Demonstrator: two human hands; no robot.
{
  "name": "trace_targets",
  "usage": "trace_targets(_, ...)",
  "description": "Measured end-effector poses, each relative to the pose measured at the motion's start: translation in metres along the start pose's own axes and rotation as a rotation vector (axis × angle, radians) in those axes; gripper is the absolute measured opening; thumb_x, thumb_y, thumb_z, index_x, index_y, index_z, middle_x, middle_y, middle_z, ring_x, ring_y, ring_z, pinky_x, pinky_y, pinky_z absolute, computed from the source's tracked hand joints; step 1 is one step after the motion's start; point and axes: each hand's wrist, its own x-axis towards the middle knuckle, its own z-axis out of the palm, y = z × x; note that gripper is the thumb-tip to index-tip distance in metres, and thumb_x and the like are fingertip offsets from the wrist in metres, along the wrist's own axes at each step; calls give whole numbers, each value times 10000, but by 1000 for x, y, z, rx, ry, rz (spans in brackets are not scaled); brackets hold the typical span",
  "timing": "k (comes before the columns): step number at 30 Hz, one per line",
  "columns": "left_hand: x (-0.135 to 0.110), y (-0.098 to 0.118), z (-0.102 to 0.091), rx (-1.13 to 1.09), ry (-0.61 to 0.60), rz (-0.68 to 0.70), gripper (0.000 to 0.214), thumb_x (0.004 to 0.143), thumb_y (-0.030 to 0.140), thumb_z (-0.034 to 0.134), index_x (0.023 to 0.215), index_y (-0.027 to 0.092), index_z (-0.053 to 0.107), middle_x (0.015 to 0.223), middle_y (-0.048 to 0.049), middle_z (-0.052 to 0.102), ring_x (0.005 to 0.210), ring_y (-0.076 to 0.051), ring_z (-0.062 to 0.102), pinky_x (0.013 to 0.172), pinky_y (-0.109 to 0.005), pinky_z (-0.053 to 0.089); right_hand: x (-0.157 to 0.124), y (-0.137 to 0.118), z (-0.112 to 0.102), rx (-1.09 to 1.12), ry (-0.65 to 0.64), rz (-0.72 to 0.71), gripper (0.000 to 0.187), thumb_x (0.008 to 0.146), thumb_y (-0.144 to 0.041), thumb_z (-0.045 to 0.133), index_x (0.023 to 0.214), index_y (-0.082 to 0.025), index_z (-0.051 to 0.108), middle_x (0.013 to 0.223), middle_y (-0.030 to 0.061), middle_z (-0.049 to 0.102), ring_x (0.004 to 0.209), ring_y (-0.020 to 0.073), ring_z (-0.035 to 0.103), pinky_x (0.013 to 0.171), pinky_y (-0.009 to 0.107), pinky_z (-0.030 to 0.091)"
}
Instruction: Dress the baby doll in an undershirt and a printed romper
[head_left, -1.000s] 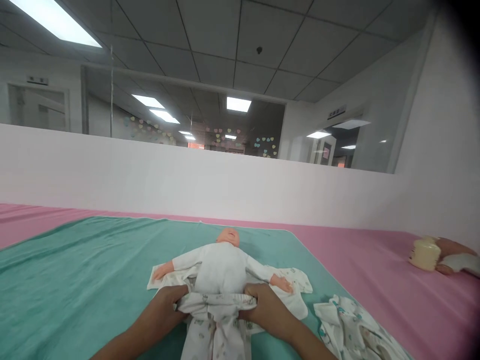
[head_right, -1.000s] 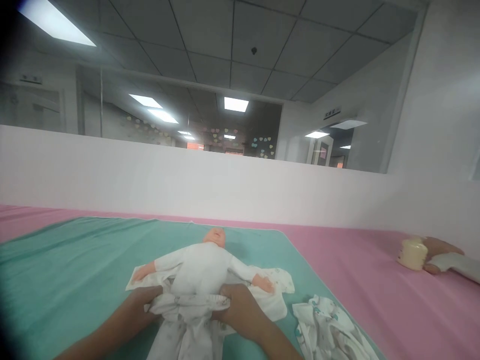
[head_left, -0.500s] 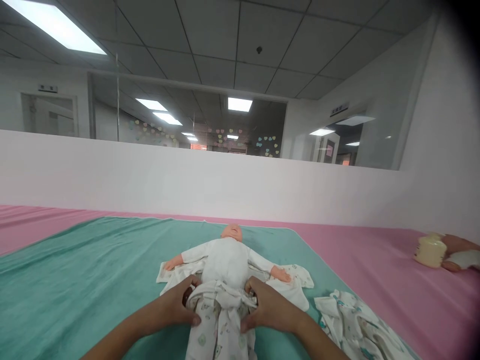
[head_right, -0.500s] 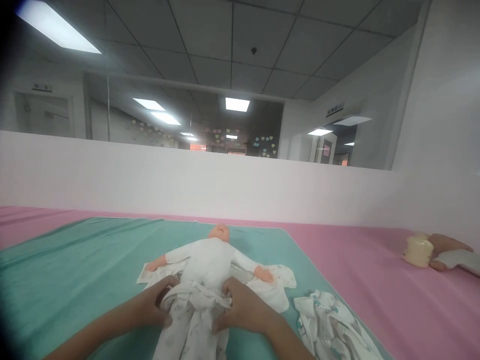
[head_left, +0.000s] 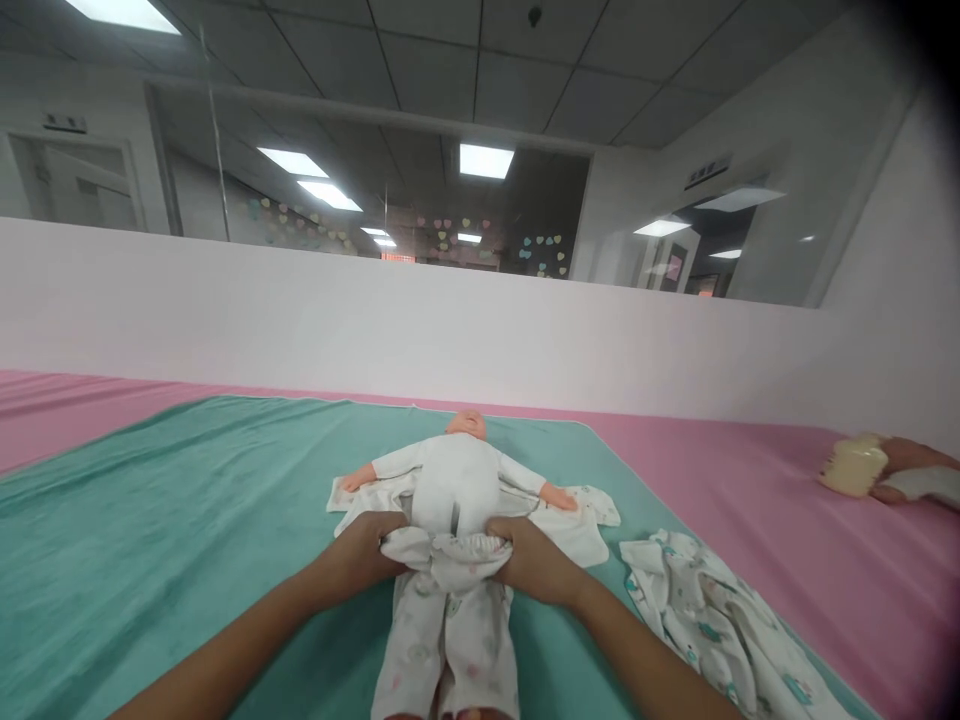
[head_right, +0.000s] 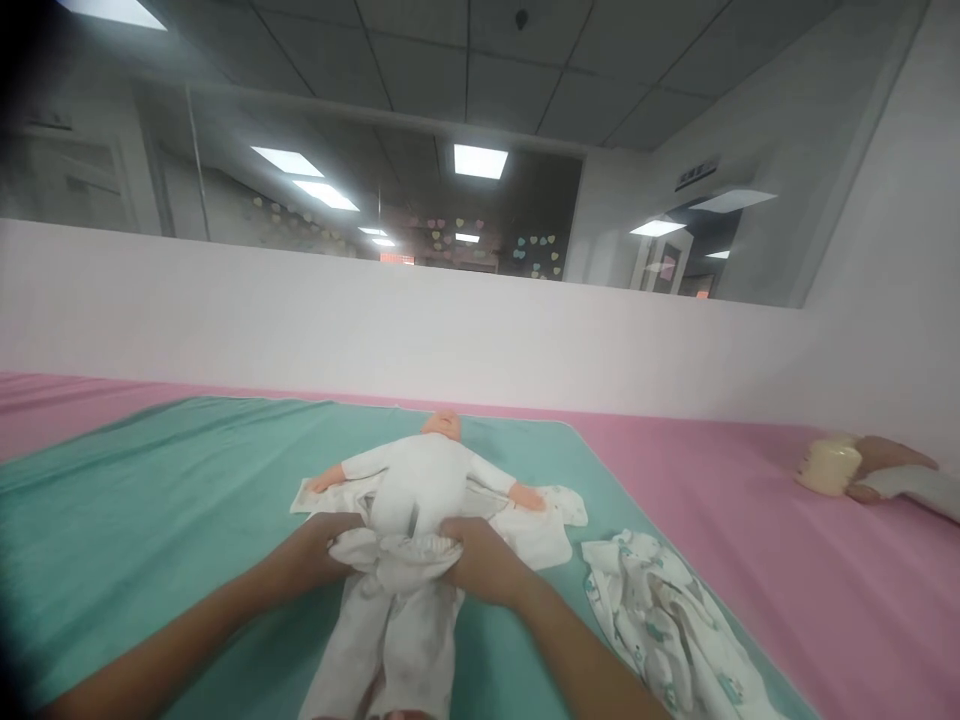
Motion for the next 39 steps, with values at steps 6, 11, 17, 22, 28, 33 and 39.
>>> trace_targets(6, 5, -3, 17, 77, 171, -27, 117, 750, 254, 503, 731, 167, 578, 753, -23, 648, 696, -177, 558, 596, -231, 366, 5, 14, 2, 62, 190, 63, 180, 721, -212, 466, 607, -174, 332, 625, -37, 403, 618, 91, 366, 544, 208, 269)
trace_targets(11, 5, 1, 9, -28, 66, -81, 204, 751, 277, 497, 921, 191, 573, 923, -27, 639, 846, -207, 564, 665, -240, 381, 0, 11, -10, 67, 23, 80, 110, 700, -207, 512, 801, -184, 474, 774, -22, 518, 701, 114, 441, 595, 206, 318)
trace_targets(17, -4, 13, -7, -60, -285, -114, 285, 669, 403, 605, 842, 176, 613, 863, 7, 633, 817, -201, 553, 640, -225, 365, -6, -1, -21, -68, -180, 35, 311, 600, -383, 700, 650, -169, 481, 790, -25, 478, 696, 108, 428, 609, 207, 324)
trace_targets(22, -10, 23, -9, 47, -266, -52, 359, 591, 432, 664, 856, 190, 635, 975, -25, 612, 898, -225, 530, 709, -236, 373, -9, -8, -18, -124, -245, -41, 337, 634, -304, 643, 532, -162, 354, 664, -41, 400, 619, 84, 363, 572, 206, 290)
trace_targets(28, -10, 18, -6, 132, -215, -67, 327, 598, 416, 647, 829, 186, 626, 893, -33, 617, 816, -219, 539, 639, -232, 363, -13, -8, -16, -73, -283, 44, 340, 650, -290, 589, 506, -165, 308, 557, -44, 337, 565, 81, 296, 527, 223, 241)
trace_targets(33, -7, 14, -1, 58, -179, -4, 157, 677, 298, 560, 631, 150, 582, 671, 3, 589, 647, -146, 490, 541, -212, 294, -8, -4, -5, 10, -153, 82, 340, 657, -353, 610, 523, -159, 366, 563, -39, 349, 574, 82, 280, 514, 215, 253)
trace_targets(39, -4, 13, -2, -121, -205, -44, 160, 685, 295, 545, 681, 144, 597, 676, 20, 576, 628, -124, 461, 536, -206, 303, -4, -5, 3, 157, -54, 92, 281, 704, -355, 580, 556, -146, 465, 582, -31, 418, 591, 87, 303, 530, 205, 287)
